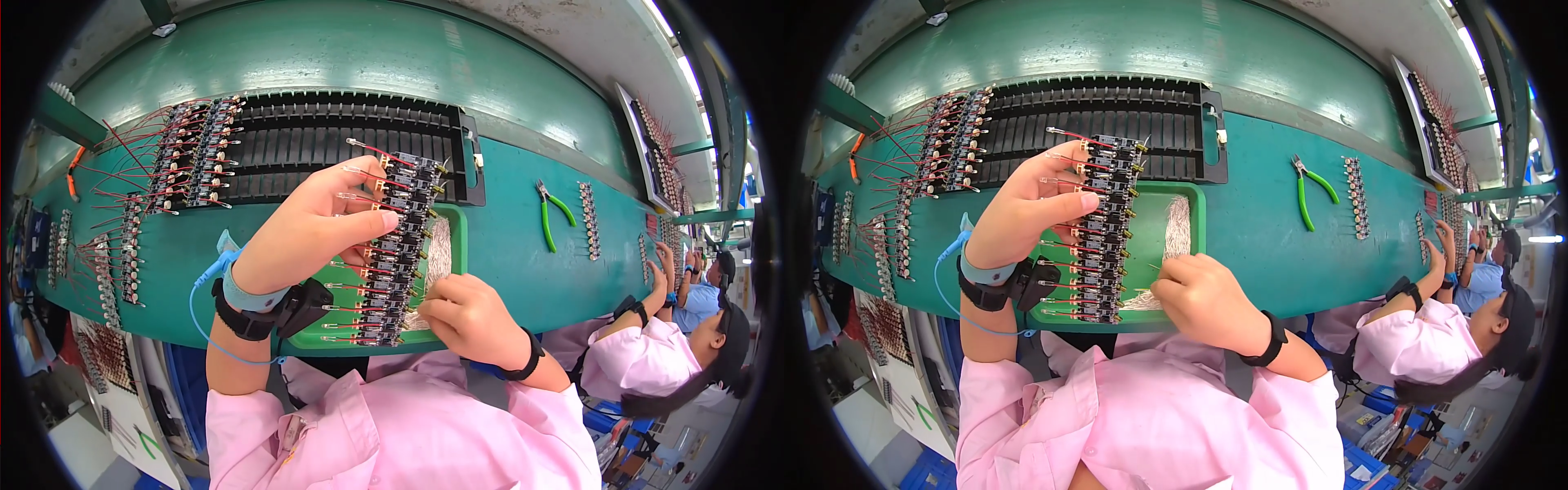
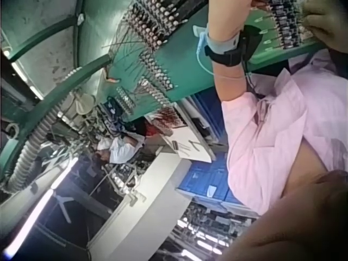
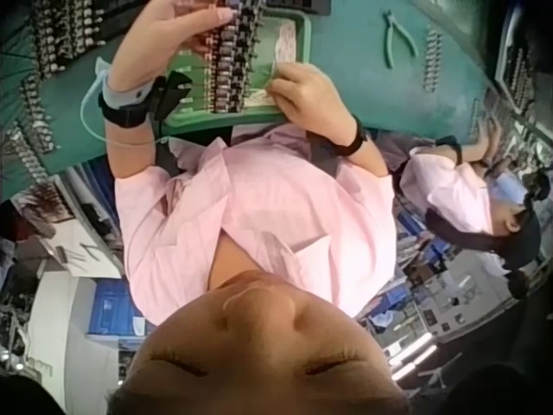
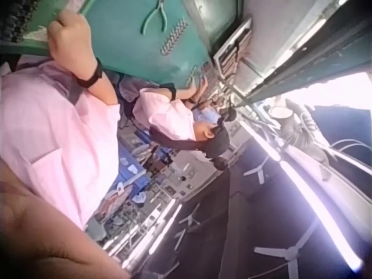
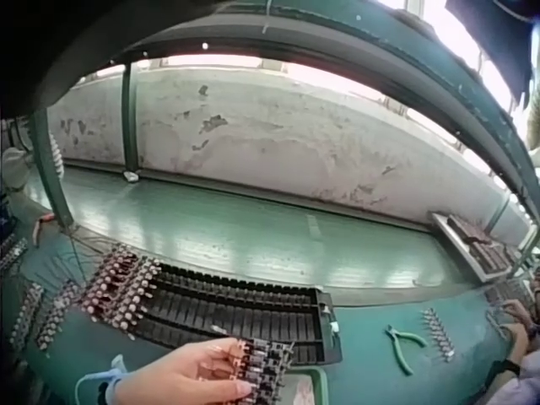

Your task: The person picks up a circuit board strip and inserts small metal pins into the boards by hand. After filling the strip, the person sets it down on the table and picks up another strip to repeat the process.

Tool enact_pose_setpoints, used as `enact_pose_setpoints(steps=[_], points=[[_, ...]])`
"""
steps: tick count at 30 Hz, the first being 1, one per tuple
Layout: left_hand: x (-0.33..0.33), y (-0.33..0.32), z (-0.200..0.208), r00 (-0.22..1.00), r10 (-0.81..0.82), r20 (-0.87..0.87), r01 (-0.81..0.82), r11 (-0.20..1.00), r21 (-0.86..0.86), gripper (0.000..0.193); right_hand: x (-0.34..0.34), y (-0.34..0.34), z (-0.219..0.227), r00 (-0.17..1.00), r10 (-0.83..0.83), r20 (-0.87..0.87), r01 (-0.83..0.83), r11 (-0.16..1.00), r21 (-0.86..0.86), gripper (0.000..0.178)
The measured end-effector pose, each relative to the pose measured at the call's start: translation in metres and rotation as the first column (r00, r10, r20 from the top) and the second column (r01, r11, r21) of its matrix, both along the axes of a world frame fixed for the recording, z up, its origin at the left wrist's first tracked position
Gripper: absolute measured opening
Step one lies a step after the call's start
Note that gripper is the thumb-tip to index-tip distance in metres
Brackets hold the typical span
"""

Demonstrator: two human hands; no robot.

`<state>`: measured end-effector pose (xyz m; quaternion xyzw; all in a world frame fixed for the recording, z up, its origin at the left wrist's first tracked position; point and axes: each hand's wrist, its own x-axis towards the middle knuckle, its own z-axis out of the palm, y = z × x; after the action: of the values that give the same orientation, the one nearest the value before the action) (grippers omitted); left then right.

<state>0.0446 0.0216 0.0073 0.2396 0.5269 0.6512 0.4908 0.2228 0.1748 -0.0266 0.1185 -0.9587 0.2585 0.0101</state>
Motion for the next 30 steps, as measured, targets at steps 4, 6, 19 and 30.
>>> enact_pose_setpoints(steps=[4,6,19,30], points=[[0.002,0.001,0.001,1.000,-0.004,0.005,0.004,1.000,-0.010,0.020,-0.002,0.006,0.008,0.998,-0.061,-0.002,0.060,0.987,-0.150,0.012],[0.003,0.001,0.004,1.000,0.002,0.008,-0.002,1.000,-0.022,0.019,-0.005,0.009,0.014,0.996,-0.082,0.037,0.089,0.954,-0.287,0.015],[0.006,0.001,0.003,0.997,-0.075,0.025,0.075,0.997,-0.031,0.019,-0.031,0.007,0.044,0.890,-0.339,-0.305,0.130,0.830,-0.543,0.014],[0.008,0.000,0.006,0.995,-0.097,-0.005,0.097,0.995,-0.030,0.021,-0.038,0.003,0.035,0.860,-0.322,-0.395,0.116,0.879,-0.462,0.015]])
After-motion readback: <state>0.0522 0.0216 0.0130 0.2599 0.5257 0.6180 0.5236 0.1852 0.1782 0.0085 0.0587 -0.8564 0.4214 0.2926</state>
